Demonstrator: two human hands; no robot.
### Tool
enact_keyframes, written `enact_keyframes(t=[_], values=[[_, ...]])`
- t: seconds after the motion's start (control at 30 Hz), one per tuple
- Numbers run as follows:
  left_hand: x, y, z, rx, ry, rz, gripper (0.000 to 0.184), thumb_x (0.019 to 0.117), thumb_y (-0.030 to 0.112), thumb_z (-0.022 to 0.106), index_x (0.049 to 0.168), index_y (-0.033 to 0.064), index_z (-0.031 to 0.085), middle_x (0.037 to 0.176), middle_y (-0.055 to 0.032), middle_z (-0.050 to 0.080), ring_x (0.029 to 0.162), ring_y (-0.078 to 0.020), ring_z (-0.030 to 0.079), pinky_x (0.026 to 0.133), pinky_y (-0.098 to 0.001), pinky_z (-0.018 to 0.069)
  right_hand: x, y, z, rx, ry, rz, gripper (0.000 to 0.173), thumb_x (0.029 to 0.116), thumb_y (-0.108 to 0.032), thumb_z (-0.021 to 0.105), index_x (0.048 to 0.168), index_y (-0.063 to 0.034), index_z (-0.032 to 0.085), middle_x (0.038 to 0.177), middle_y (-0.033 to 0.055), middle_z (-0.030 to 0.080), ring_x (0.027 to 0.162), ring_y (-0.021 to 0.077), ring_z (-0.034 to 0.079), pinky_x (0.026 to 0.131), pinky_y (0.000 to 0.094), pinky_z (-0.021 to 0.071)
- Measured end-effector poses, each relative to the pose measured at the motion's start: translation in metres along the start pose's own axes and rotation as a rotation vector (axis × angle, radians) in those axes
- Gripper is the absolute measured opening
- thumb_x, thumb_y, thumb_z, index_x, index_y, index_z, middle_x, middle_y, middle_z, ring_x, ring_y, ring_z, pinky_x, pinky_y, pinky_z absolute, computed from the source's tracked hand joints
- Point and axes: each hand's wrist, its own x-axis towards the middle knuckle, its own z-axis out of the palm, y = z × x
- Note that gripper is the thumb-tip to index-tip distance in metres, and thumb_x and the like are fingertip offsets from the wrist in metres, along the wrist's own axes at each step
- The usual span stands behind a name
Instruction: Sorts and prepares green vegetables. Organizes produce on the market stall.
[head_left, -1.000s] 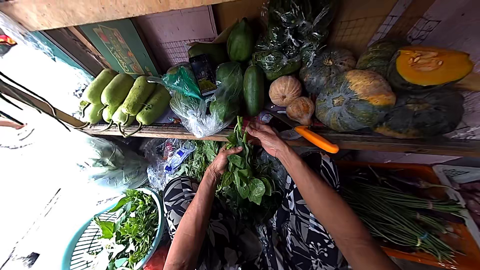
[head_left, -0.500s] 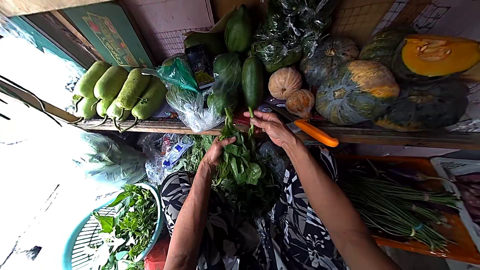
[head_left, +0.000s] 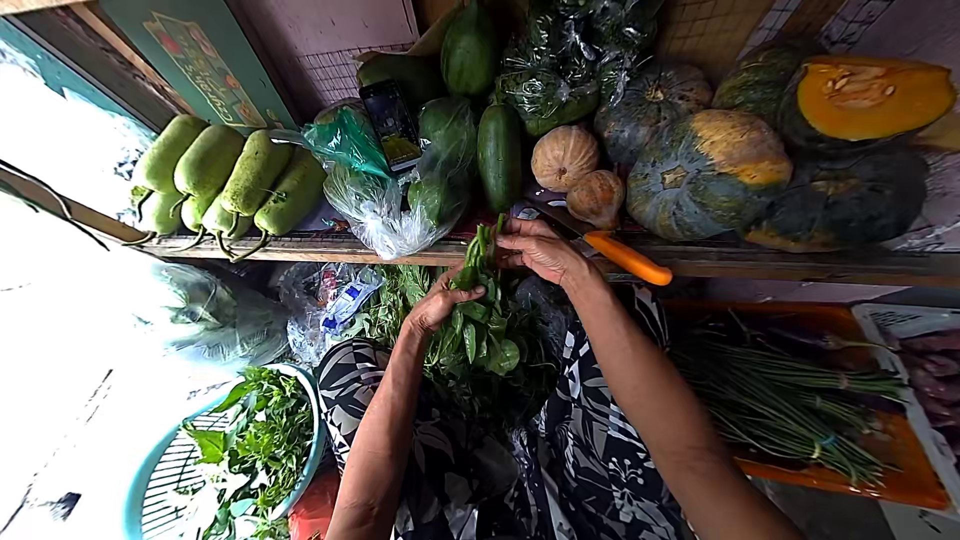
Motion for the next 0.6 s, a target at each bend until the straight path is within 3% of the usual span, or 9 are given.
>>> enact_keyframes(t=[0.1,0.23,0.33,0.47,0.6], values=[[0.001,0.0,0.006,0.003,0.02,-0.029,0.038,0.09,0.003,0.06,0.127,0.0076,0.059,0.104,0.0049,0.071,0.094,-0.0003,0.066,0.088,-0.0226,0.0562,0.004,0.004,0.002,0.006,0.037,0.005,0.013,0.1063,-0.011,0.053,0.109,-0.0023,0.061,0.092,0.0035,0.067,0.078,0.0115,0.068,0.072,0.0302,0.0597],[0.001,0.003,0.005,0.012,0.029,-0.023,0.036,0.0905,0.002,0.059,0.126,0.0064,0.059,0.104,0.0044,0.07,0.094,0.0,0.066,0.089,-0.0225,0.0556,0.005,0.003,0.002,-0.087,0.104,-0.057,0.004,0.1013,-0.005,0.06,0.099,-0.0018,0.062,0.078,-0.0006,0.064,0.064,0.0045,0.062,0.062,0.02,0.0543],[0.001,0.003,0.005,0.032,0.022,-0.032,0.037,0.0921,0.003,0.058,0.129,0.0056,0.057,0.106,0.0023,0.069,0.096,-0.0015,0.066,0.09,-0.0234,0.0554,0.006,0.007,0.001,-0.209,0.136,-0.114,0.005,0.0997,-0.004,0.063,0.1,0.0006,0.063,0.078,0.0005,0.063,0.064,0.0038,0.061,0.063,0.0199,0.0536],[0.001,0.005,0.007,0.016,0.045,-0.052,0.039,0.0925,0.005,0.059,0.131,0.0051,0.056,0.107,0.0016,0.069,0.096,-0.0015,0.066,0.09,-0.0232,0.0555,0.007,0.011,0.005,-0.454,0.209,-0.245,0.012,0.0987,-0.008,0.065,0.103,0.0039,0.065,0.085,0.0074,0.066,0.069,0.0078,0.063,0.069,0.0249,0.0556],[0.0,0.007,0.008,-0.071,0.08,-0.057,0.034,0.093,0.004,0.058,0.127,0.0064,0.057,0.1,0.0025,0.071,0.091,-0.0022,0.068,0.086,-0.0233,0.0574,-0.001,0.017,0.017,-0.654,0.302,-0.482,0.011,0.0983,-0.006,0.066,0.102,0.004,0.067,0.091,0.0157,0.069,0.076,0.0198,0.068,0.075,0.0356,0.0583]])
